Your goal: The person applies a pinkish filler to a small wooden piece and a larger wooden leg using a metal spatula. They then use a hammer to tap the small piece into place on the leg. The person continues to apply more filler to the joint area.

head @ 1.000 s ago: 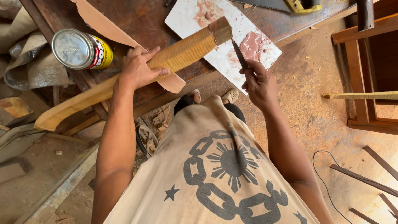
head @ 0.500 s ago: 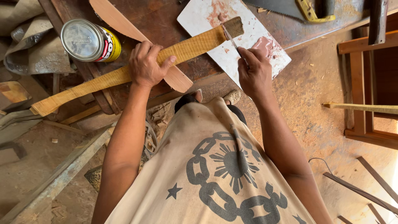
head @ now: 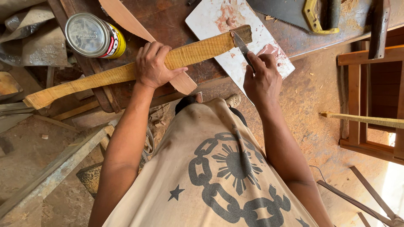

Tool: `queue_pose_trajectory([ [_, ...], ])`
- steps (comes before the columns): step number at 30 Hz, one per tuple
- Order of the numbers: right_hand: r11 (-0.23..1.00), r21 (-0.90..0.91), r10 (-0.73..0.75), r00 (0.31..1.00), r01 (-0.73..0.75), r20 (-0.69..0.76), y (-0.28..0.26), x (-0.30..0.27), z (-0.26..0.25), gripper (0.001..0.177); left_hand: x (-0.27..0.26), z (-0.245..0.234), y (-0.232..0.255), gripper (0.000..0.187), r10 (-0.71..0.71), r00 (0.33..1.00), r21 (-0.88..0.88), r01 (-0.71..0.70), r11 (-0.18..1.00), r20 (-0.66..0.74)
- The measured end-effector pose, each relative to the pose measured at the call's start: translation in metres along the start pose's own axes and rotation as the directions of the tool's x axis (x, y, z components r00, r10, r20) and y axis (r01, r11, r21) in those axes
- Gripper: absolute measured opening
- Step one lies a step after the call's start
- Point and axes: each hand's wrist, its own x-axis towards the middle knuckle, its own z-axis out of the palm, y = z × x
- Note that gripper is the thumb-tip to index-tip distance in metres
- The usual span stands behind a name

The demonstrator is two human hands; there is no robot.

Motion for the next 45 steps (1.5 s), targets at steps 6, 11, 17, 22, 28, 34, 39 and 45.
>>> queue_pose_trajectory([
  [6,0.996,-0.067,0.07,0.996,-0.066,0.057,0.0,0.004,0.0,0.033,0.002,-0.002,0.002,0.075,-0.002,1.0,-0.016,0.002,1.0,-0.004],
  [11,0.998,-0.052,0.042,0.994,-0.037,0.096,-0.007,0.008,0.006,0.029,0.002,-0.002,0.0,0.074,0.014,1.0,-0.008,-0.014,1.0,-0.017],
  [17,0.991,-0.11,0.103,0.967,-0.08,0.231,-0.008,-0.01,-0.006,0.031,0.002,-0.001,0.0,0.075,-0.005,0.999,0.013,0.005,1.0,0.037],
  [22,0.996,-0.031,0.089,0.967,-0.084,0.239,-0.008,-0.014,-0.028,0.027,0.0,-0.007,0.001,0.073,0.014,0.999,0.008,-0.015,1.0,0.036],
  [28,0.997,0.028,0.061,0.987,-0.065,0.148,-0.009,-0.001,-0.027,0.028,0.002,-0.008,0.001,0.076,0.064,0.997,-0.009,-0.065,0.998,-0.032],
  [34,1.0,0.0,0.027,0.981,-0.027,0.19,0.002,-0.021,-0.019,0.03,-0.004,-0.009,0.002,0.078,0.067,0.996,-0.01,-0.068,0.998,-0.056],
  [39,0.998,-0.026,0.067,0.972,-0.062,0.227,0.007,-0.033,-0.021,0.028,0.001,-0.008,-0.001,0.08,0.094,0.994,0.0,-0.094,0.996,-0.061],
  [45,0.99,0.124,0.046,0.977,-0.073,0.209,0.023,-0.03,-0.02,0.025,0.001,-0.008,0.0,0.08,0.083,0.995,0.001,-0.083,0.997,-0.055],
])
